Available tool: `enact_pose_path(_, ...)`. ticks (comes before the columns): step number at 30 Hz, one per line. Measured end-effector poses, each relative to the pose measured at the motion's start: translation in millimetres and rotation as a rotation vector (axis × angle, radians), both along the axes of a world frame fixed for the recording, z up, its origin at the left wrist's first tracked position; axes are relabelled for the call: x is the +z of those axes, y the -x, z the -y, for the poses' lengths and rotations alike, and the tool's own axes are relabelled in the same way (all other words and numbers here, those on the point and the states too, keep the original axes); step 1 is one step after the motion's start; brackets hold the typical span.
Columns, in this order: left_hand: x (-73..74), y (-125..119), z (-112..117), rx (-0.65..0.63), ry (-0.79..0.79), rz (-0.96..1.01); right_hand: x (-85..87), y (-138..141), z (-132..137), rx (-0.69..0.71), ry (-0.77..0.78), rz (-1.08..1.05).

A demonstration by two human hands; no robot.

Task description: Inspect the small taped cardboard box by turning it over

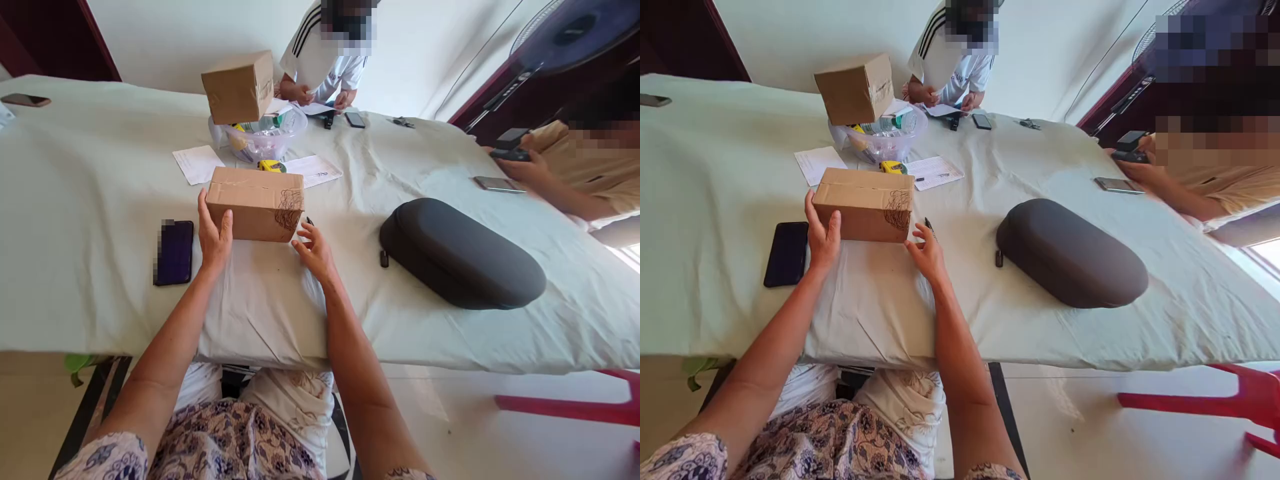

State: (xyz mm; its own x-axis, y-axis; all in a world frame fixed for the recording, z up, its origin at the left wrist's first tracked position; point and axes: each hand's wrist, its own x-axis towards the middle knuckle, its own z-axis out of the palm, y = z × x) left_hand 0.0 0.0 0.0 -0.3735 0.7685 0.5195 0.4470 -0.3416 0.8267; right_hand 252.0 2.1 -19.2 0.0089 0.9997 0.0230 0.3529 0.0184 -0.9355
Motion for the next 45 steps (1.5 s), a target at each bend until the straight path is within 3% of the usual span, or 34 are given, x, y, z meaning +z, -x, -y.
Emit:
enact_pose_path(5,-29.0,-2.3,3.1,-0.003,0.136,0.009,-9.3,3.2,-0.5,0.051,-0.145,0.144)
enact_pose_path(9,-36.7,-4.1,1.2,0.042,0.156,0.004,-17.0,5.0,-3.9,0.019,-0.186,0.196)
enact_pose_path(13,-33.9,-5.0,1.6,0.060,0.149,0.017,-20.6,2.7,-7.1,-0.043,-0.234,0.197)
enact_pose_path(24,-15.0,-13.4,12.3,0.076,0.016,0.223,-11.3,14.3,3.5,-0.257,-0.632,0.203)
enact_pose_path(28,-15.0,-19.1,16.6,0.070,0.003,0.096,-9.2,22.7,11.9,-0.319,-0.715,0.277)
enact_pose_path(32,-15.7,-27.3,22.0,0.086,0.062,-0.072,-6.7,29.9,16.4,-0.353,-0.718,0.385)
enact_pose_path(39,-14.9,-42.7,30.3,0.130,0.068,-0.050,0.2,41.3,20.5,-0.442,-0.640,0.459)
enact_pose_path(45,-13.1,-46.0,32.0,0.122,0.070,0.005,1.9,39.8,19.6,-0.437,-0.549,0.265)
